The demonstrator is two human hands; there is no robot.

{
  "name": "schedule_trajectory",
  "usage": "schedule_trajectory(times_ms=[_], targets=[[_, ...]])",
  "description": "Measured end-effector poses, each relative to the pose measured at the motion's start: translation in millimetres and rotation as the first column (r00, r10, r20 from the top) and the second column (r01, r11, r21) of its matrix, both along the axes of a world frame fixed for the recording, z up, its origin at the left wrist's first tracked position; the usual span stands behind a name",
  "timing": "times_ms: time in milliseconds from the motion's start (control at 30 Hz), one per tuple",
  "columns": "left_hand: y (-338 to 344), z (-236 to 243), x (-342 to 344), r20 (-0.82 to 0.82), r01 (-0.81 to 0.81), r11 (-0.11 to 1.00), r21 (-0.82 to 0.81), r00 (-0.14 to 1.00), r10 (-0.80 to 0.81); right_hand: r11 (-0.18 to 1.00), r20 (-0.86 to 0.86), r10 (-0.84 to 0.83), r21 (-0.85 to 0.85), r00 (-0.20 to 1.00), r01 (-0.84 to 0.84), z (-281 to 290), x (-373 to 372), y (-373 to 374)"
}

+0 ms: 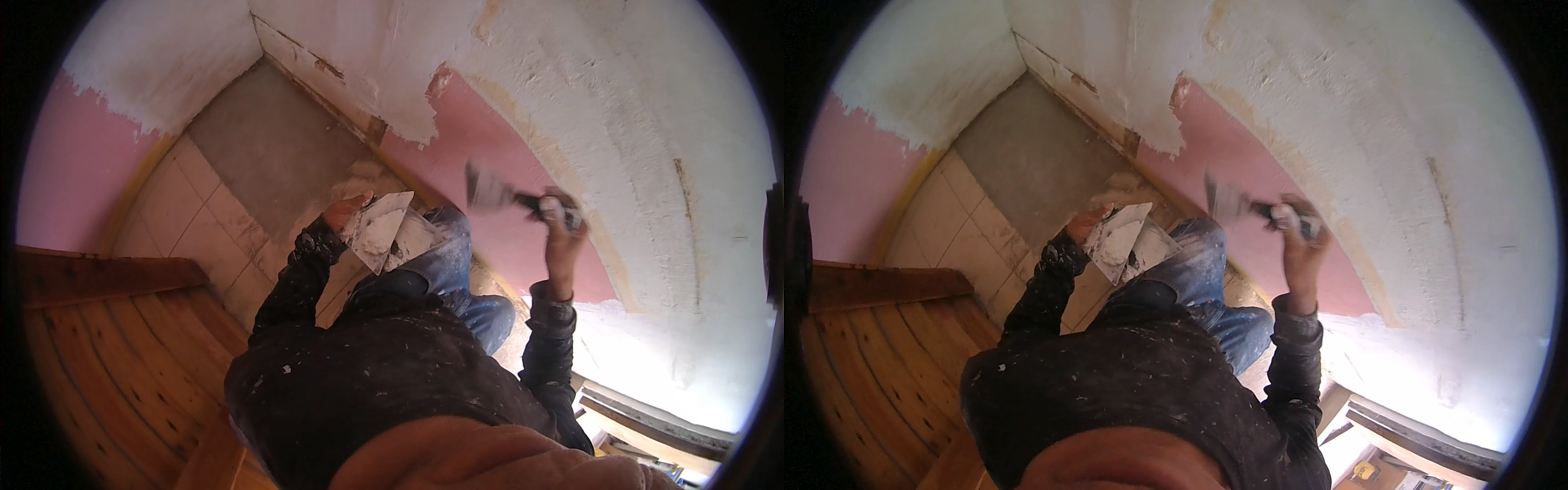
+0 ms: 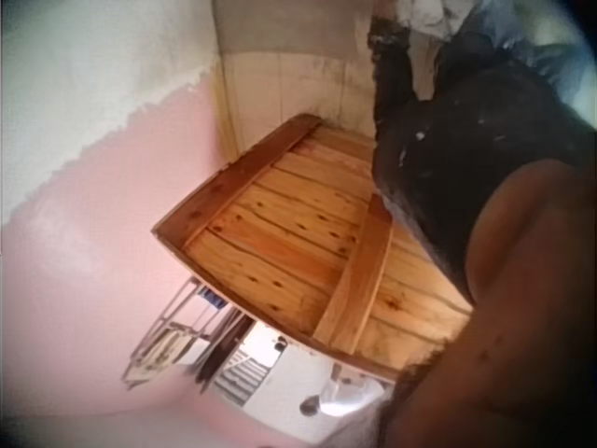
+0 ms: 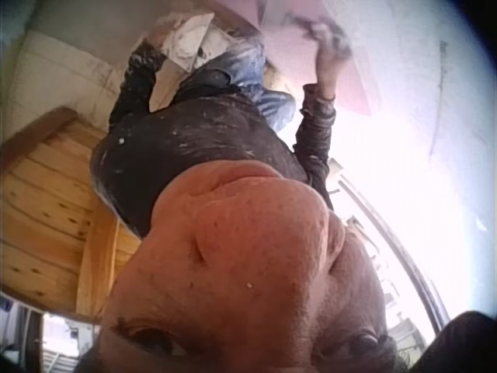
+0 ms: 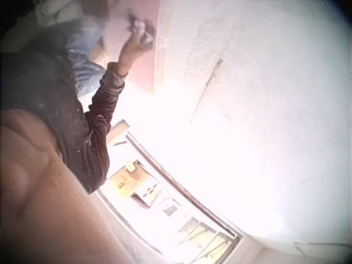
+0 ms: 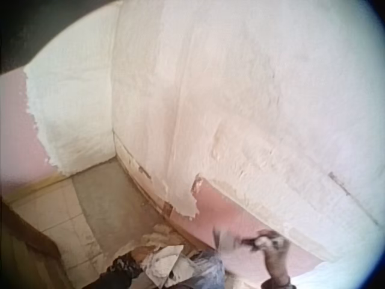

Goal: The person applies white plaster to a pink wall using a trowel and a smaller scraper. They scoop plaster from the trowel onto the scraper and smooth it onto the wall surface, working on both vertical and horizontal sections.

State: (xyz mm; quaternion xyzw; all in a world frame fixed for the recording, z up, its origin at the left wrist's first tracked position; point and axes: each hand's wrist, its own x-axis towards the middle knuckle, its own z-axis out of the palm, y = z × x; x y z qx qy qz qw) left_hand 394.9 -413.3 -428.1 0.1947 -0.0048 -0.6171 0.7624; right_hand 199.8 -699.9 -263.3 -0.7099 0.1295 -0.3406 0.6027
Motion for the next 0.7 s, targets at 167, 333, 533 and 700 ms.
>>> schedule_trajectory(times_ms=[167, 333, 533, 700], targets=[[-3, 10, -12, 0.376, -0.240, 0.958, 0.155, 0.911, 0.168, 0.737, -0.223, -0.176, -0.676, 0.959, -0.022, 58, 8, 0], [-12, -10, -1, 0.179, -0.087, 0.976, 0.199, 0.983, 0.052, 0.439, 0.252, -0.051, -0.864, 0.966, 0.249, 74, 33, -2], [0, -4, -11, 0.322, -0.166, 0.980, 0.112, 0.939, 0.123, 0.238, 0.049, -0.146, -0.968, 0.988, 0.083, 85, 61, -19], [-2, -2, -9, 0.188, -0.167, 0.977, 0.133, 0.972, 0.141, 0.252, 0.075, -0.145, -0.962, 0.987, 0.110, 84, 59, -20]])
